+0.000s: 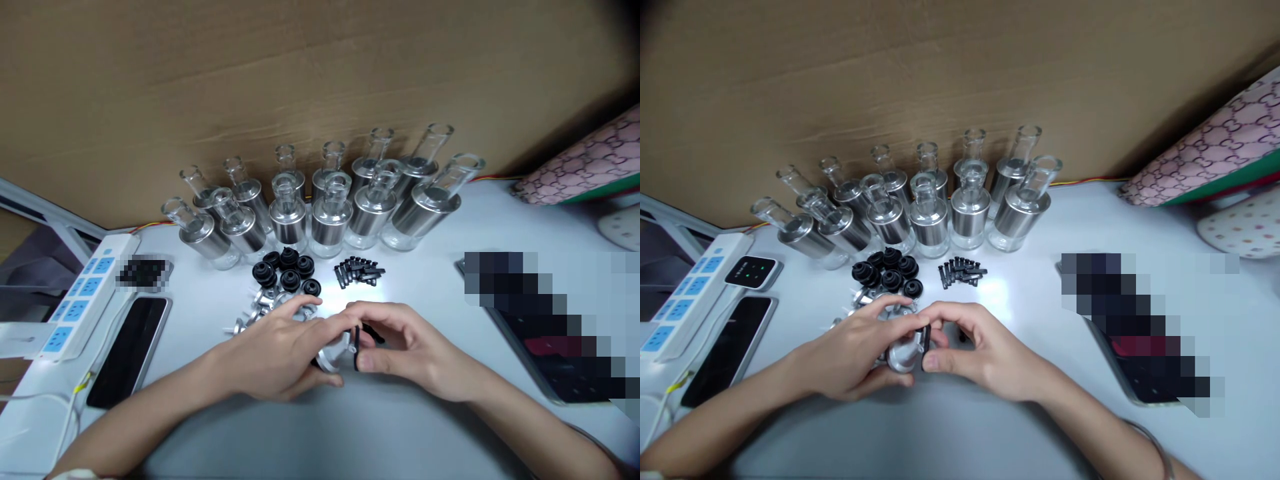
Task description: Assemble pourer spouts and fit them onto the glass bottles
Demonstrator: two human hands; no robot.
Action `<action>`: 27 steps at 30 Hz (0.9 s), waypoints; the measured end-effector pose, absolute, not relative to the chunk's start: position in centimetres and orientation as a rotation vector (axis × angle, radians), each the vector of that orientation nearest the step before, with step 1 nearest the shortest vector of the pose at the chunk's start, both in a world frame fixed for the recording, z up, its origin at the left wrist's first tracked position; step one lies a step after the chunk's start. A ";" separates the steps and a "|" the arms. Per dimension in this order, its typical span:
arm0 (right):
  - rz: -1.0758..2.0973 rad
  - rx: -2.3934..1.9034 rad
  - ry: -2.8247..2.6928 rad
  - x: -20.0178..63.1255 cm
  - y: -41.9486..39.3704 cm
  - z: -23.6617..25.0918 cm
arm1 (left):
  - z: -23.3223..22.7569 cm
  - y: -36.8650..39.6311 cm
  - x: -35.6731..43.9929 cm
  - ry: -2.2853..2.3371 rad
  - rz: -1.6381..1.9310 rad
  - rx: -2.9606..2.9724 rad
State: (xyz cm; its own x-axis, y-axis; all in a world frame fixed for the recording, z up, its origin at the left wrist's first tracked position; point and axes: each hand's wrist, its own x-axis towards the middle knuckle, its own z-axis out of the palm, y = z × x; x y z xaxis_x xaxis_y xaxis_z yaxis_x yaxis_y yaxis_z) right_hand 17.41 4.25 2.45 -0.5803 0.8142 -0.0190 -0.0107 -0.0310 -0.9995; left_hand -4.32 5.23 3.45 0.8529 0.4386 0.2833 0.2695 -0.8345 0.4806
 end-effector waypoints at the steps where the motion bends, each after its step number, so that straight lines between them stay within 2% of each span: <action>1: 1.659 -0.866 -1.639 17.4 4.2 2.4 | 3.4 5.2 -4.3 0.527 0.537 2.601; 9: 1.541 -0.879 -1.720 17.6 3.9 2.3 | 3.4 5.3 -4.0 0.564 0.557 2.551; 14: 1.705 -0.737 -1.418 17.4 4.2 2.0 | 3.0 5.4 -4.2 0.634 0.715 2.540; 20: 2.021 -0.589 -0.806 17.2 4.6 2.6 | 3.3 5.9 -4.6 0.780 0.792 2.537; 24: 2.099 -0.543 -0.572 17.1 4.7 2.8 | 3.1 4.5 -3.6 0.648 0.878 2.630; 27: 2.112 -0.616 -0.550 17.1 4.6 2.9 | 1.3 1.6 -2.5 0.429 0.838 2.638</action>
